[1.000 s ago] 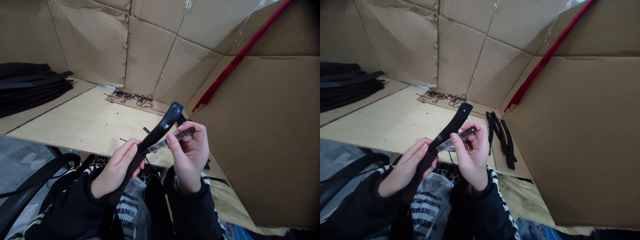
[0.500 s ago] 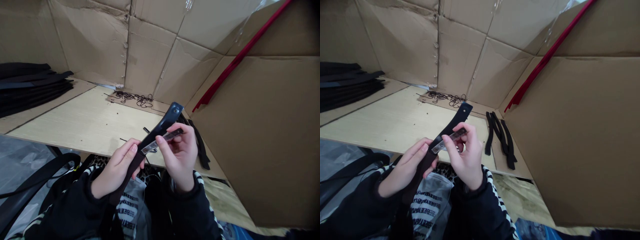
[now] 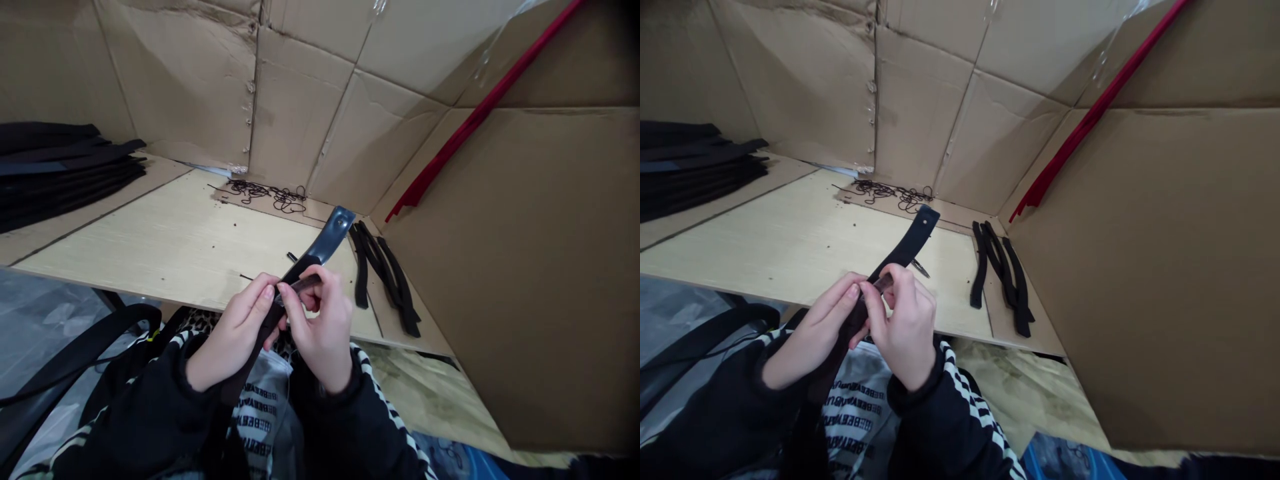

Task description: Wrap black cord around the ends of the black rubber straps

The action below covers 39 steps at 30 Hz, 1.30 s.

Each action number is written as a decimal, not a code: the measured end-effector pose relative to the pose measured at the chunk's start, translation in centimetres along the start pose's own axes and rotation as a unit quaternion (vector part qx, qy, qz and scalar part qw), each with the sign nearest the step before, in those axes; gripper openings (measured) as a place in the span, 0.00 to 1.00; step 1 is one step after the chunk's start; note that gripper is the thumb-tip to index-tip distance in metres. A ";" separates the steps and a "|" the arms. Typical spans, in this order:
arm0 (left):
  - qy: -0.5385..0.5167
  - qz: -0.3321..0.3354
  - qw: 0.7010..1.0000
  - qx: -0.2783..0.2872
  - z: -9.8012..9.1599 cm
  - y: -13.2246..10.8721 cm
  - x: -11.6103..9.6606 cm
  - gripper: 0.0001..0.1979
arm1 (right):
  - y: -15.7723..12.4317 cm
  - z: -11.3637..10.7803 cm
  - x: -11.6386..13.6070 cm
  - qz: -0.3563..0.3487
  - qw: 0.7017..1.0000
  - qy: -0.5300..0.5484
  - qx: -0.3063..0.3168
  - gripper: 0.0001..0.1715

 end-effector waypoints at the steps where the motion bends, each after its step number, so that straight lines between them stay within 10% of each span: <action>1: 0.003 0.000 1.000 -0.002 0.0 0.0 0.1 0.11 | -0.1 0.0 -0.1 0.006 1.000 0.004 0.003 0.12; 13: -0.025 -0.004 0.999 0.028 0.2 0.1 0.4 0.13 | 0.9 -1.0 -0.7 0.125 0.982 0.139 0.013 0.10; 19: -0.013 -0.002 1.000 -0.006 -1.4 0.4 0.6 0.12 | 3.2 -4.6 -0.2 0.059 0.958 0.138 -0.245 0.09; 29: -0.119 -0.051 0.991 0.027 -0.4 0.0 0.2 0.10 | 2.8 -2.5 -1.8 0.141 0.959 0.247 0.017 0.03; 39: -0.165 -0.080 0.982 0.048 -0.3 0.1 0.1 0.09 | 2.6 -2.6 -1.7 0.151 0.945 0.289 0.004 0.05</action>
Point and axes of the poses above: each hand's wrist, its own y-axis towards the middle knuckle, its own z-axis out of the palm, x = y × z, the point moved 3 cm from there along y, towards the middle knuckle, and after that the axes turned 4 degrees about -x, right-handed, at the moved point
